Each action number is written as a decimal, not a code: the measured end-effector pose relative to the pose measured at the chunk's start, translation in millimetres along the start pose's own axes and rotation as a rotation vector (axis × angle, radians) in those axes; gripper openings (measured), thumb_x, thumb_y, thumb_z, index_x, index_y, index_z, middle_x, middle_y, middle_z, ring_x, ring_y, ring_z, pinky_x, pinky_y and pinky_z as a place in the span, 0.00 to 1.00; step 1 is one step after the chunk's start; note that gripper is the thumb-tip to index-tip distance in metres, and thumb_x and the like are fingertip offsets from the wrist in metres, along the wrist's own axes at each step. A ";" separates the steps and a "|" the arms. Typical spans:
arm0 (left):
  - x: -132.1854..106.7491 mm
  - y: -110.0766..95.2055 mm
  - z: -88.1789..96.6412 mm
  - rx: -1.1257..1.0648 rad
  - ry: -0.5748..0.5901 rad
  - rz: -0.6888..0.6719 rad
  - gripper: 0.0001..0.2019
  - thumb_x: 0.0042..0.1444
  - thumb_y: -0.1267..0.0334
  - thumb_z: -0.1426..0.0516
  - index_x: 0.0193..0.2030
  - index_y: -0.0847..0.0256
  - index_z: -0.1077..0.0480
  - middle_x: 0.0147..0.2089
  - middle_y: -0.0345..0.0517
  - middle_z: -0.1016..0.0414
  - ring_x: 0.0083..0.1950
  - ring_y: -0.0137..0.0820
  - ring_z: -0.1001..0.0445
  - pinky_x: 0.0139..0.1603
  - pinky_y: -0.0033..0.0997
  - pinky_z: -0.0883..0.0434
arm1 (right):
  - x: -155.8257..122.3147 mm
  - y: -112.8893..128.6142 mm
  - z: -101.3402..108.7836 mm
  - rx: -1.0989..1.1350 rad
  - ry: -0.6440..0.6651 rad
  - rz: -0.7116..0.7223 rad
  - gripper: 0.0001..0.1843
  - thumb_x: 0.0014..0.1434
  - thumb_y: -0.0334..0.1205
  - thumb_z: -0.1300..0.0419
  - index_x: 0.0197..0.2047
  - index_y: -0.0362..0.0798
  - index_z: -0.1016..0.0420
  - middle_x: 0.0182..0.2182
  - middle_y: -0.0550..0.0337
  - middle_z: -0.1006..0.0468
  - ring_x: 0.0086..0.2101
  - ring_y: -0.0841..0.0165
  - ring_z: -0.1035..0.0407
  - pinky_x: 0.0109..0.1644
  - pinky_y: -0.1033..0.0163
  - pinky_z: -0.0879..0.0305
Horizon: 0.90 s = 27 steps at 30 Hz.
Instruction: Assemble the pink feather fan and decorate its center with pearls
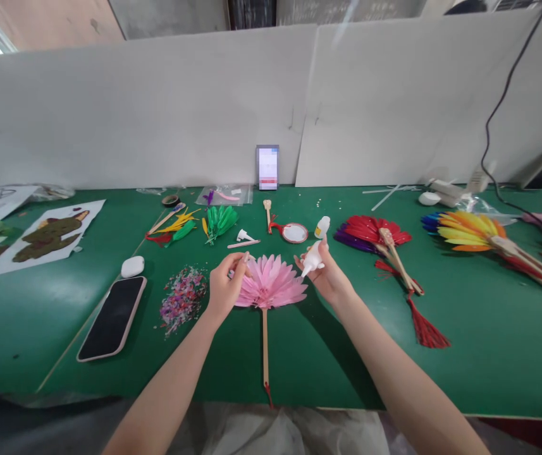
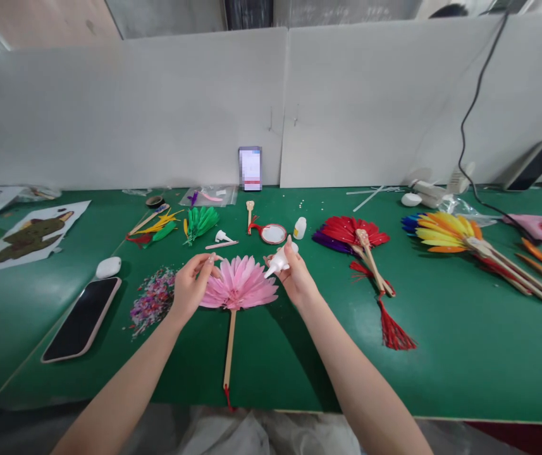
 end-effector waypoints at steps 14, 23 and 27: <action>1.9 0.4 5.3 0.086 -0.023 0.025 0.14 0.58 0.53 0.47 0.36 0.62 0.29 0.22 0.39 0.28 0.28 0.30 0.27 0.37 0.27 0.32 | 6.5 13.2 14.6 0.064 -0.114 0.010 0.18 0.44 0.50 0.30 0.24 0.49 0.34 0.15 0.75 0.31 0.14 0.77 0.35 0.43 0.58 0.26; 3.1 0.0 5.7 0.116 -0.025 0.017 0.14 0.58 0.53 0.48 0.35 0.62 0.28 0.21 0.39 0.28 0.29 0.31 0.27 0.39 0.27 0.32 | 4.0 10.1 3.6 0.046 -0.007 -0.072 0.24 0.47 0.61 0.37 0.24 0.46 0.31 0.12 0.69 0.32 0.15 0.76 0.36 0.41 0.60 0.27; 3.4 2.3 7.4 0.124 -0.037 0.019 0.14 0.58 0.52 0.48 0.34 0.61 0.29 0.22 0.38 0.28 0.28 0.30 0.27 0.38 0.27 0.32 | 5.2 13.6 4.1 0.063 0.001 -0.027 0.20 0.46 0.56 0.33 0.25 0.47 0.31 0.12 0.73 0.34 0.14 0.78 0.39 0.41 0.61 0.28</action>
Point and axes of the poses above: each hand's wrist, its own x-axis towards the middle knuckle, its own z-axis out of the back of the hand, y = z × x, the point moved 9 cm from there along x, towards the middle knuckle
